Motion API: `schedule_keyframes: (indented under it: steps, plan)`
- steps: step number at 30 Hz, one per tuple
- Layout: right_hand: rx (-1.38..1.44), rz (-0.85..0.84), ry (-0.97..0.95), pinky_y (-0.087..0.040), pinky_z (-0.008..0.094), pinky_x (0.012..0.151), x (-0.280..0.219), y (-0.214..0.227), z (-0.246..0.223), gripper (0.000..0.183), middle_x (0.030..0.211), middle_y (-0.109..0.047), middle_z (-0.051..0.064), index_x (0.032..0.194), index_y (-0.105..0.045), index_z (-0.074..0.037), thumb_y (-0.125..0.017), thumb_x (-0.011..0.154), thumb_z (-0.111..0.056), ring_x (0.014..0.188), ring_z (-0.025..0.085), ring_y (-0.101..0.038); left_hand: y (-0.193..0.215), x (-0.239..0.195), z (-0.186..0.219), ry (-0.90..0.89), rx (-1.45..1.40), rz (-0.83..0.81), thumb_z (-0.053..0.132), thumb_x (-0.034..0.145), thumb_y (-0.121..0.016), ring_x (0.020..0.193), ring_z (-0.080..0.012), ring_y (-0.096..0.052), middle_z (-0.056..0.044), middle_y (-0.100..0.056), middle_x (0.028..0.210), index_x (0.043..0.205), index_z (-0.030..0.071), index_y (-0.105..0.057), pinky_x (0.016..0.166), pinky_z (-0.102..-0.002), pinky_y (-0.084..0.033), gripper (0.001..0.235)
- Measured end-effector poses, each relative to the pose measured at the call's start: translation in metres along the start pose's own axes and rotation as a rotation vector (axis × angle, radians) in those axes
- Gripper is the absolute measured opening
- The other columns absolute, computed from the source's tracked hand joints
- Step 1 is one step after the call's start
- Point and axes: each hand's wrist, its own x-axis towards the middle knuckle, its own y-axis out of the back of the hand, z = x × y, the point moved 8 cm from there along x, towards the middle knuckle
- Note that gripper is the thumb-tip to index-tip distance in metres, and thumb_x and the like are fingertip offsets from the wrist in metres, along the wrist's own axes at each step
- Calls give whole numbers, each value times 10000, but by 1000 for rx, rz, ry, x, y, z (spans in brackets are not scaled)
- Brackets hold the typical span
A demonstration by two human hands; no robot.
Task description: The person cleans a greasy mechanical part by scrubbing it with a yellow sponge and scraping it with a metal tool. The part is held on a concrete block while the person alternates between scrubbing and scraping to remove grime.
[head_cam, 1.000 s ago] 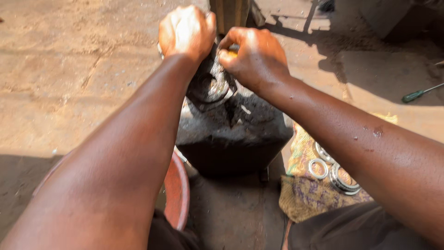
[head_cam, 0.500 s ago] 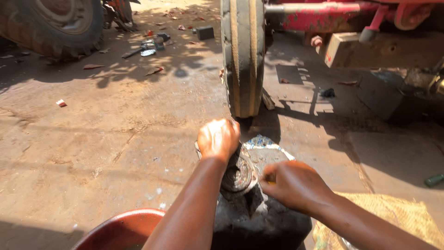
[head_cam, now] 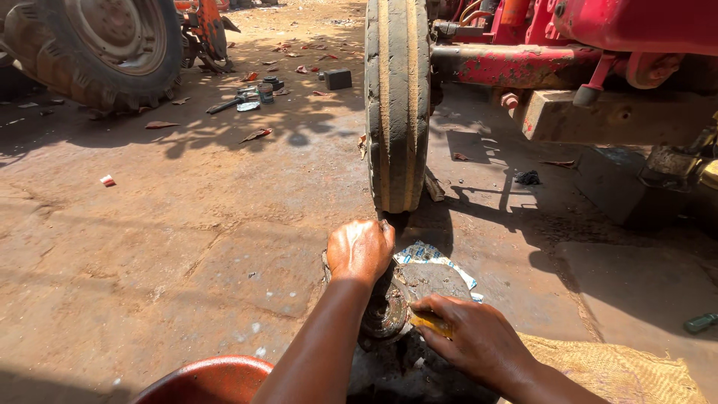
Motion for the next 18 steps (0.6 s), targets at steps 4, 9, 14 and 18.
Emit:
schedule_keyframes:
  steps: [4, 9, 14, 18]
  plan:
    - [-51, -33, -121, -572, 415, 876, 8, 1, 12, 388, 1006, -786, 20, 1265, -678, -297, -653, 902, -433, 909, 223, -764, -1, 2, 10, -80, 29, -55, 440, 975, -540, 763, -359, -744, -196, -741, 802, 781, 68, -793, 717, -459, -586, 490]
    - [92, -21, 15, -580, 434, 789, 3, 1, 8, 487, 1090, -778, 39, 1336, -641, -280, -648, 859, -380, 870, 248, -759, 4, 6, 1, 5, -24, -24, 463, 937, -550, 765, -374, -736, -188, -743, 803, 790, 77, -796, 705, -478, -580, 481]
    - [-33, -73, -102, -540, 448, 850, 10, -7, 31, 376, 926, -761, 119, 1311, -616, -253, -532, 990, -430, 921, 280, -725, 6, 4, 4, -24, -42, -33, 453, 969, -531, 780, -385, -734, -185, -743, 824, 804, 83, -798, 725, -484, -579, 484]
    - [-9, -9, -44, -504, 472, 891, 10, -14, 30, 378, 1018, -732, 99, 1246, -633, -184, -504, 975, -413, 1005, 318, -683, 2, 0, 8, -29, -44, -73, 477, 935, -561, 783, -386, -734, -193, -742, 815, 812, 78, -794, 719, -483, -582, 478]
